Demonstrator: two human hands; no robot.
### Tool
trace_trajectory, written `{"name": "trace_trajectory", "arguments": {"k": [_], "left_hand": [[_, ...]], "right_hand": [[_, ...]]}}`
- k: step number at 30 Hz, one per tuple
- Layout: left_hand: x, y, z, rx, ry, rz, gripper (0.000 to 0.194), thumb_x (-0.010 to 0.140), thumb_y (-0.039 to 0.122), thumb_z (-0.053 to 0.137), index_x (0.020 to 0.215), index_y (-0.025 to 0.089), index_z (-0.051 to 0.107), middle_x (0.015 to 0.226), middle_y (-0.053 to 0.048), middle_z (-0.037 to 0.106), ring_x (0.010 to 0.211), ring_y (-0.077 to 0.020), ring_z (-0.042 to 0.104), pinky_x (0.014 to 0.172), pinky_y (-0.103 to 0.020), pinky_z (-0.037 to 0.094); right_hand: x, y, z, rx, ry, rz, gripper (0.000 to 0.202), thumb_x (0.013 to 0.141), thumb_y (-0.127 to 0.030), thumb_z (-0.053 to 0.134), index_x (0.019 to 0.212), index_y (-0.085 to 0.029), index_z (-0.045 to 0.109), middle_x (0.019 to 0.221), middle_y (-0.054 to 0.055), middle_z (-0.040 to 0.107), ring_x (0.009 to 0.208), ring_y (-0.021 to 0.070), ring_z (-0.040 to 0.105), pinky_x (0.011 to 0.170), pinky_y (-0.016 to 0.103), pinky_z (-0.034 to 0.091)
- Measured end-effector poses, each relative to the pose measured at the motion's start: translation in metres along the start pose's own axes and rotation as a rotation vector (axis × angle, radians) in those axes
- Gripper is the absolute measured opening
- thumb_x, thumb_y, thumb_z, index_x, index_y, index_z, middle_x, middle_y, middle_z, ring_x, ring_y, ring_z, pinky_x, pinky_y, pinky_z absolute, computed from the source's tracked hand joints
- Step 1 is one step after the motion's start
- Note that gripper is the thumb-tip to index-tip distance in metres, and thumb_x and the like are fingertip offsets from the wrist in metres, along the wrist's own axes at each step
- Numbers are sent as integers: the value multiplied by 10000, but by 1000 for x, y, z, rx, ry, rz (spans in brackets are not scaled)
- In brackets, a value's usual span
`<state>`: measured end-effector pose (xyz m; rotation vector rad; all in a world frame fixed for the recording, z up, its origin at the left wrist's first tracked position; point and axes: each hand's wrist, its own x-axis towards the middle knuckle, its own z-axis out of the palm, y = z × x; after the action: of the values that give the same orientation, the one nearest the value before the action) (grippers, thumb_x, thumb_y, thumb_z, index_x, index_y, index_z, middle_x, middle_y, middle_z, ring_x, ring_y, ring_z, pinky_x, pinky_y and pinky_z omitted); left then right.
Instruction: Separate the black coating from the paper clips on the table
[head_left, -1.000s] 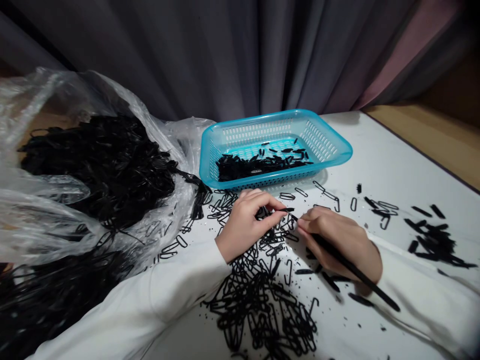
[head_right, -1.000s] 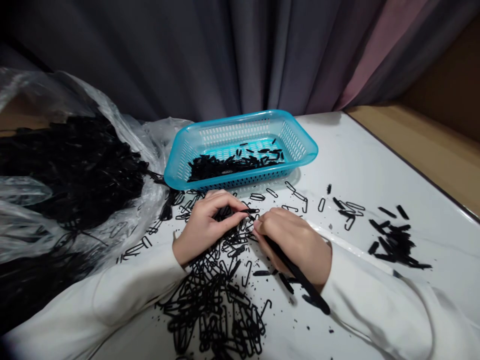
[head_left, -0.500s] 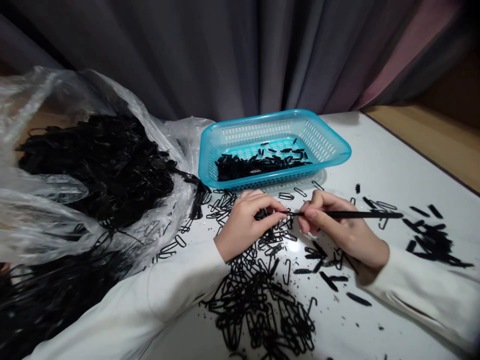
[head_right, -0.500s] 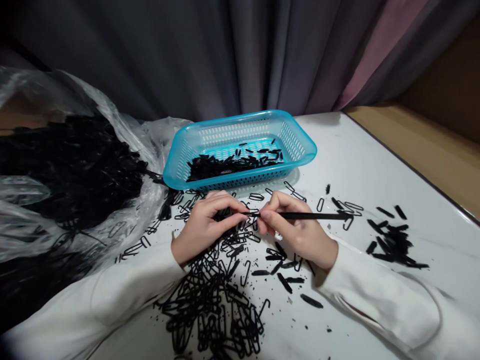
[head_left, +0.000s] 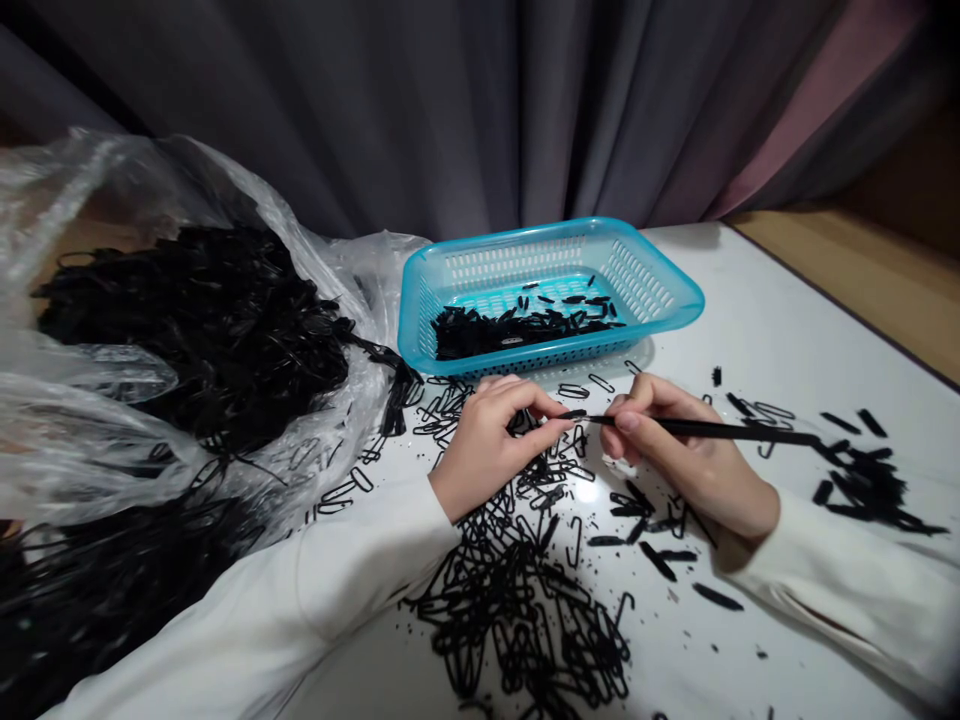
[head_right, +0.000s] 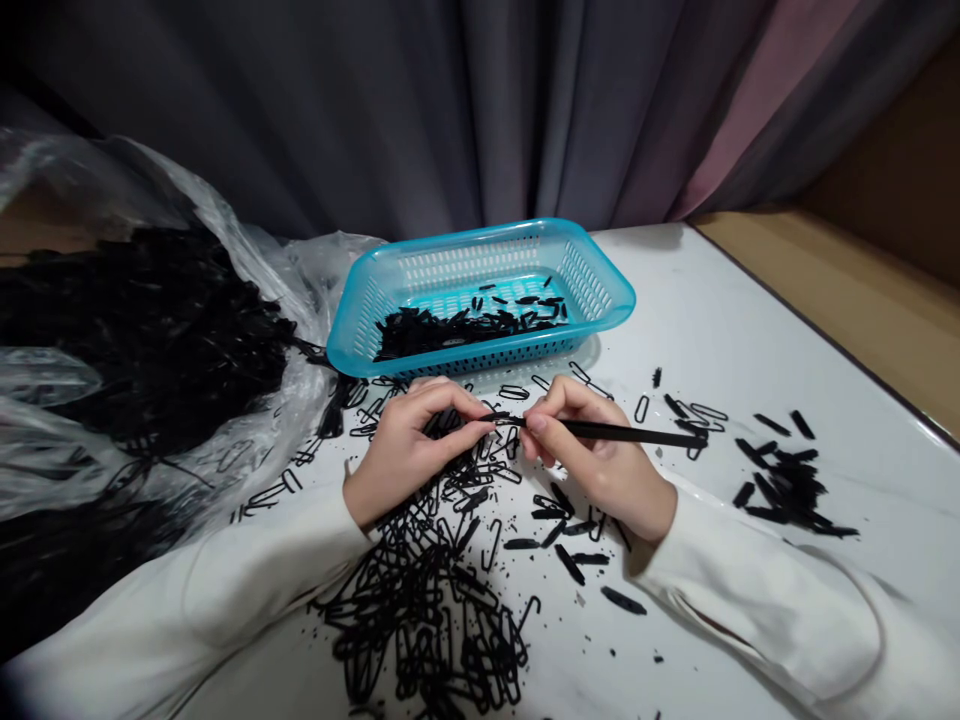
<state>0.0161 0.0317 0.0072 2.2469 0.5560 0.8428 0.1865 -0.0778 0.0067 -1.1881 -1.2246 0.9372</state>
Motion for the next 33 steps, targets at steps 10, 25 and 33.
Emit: {"name": "trace_trajectory", "arguments": {"k": [10, 25, 33], "left_hand": [[0, 0, 1, 11, 1, 11, 93, 800, 229, 706, 761, 197, 627, 776, 24, 677, 768, -145, 599, 764, -324, 387], [-1, 0, 1, 42, -21, 51, 88, 813, 232, 691, 762, 196, 629, 764, 22, 671, 752, -147, 586, 758, -318, 383], [-1, 0, 0, 25, -36, 61, 94, 814, 231, 692, 761, 199, 622, 771, 27, 676, 760, -145, 592, 776, -314, 384]], "right_hand": [[1, -1, 1, -20, 2, -6, 207, 918, -281, 544, 741, -204, 470, 638, -25, 596, 579, 91, 514, 543, 222, 413], [1, -4, 2, -50, 1, 4, 238, 915, -318, 541, 720, -203, 467, 623, -21, 586, 570, 98, 515, 535, 235, 418], [2, 0, -2, 88, -69, 70, 239, 919, -320, 548, 738, -202, 447, 652, -26, 592, 579, 95, 480, 554, 246, 388]]}}
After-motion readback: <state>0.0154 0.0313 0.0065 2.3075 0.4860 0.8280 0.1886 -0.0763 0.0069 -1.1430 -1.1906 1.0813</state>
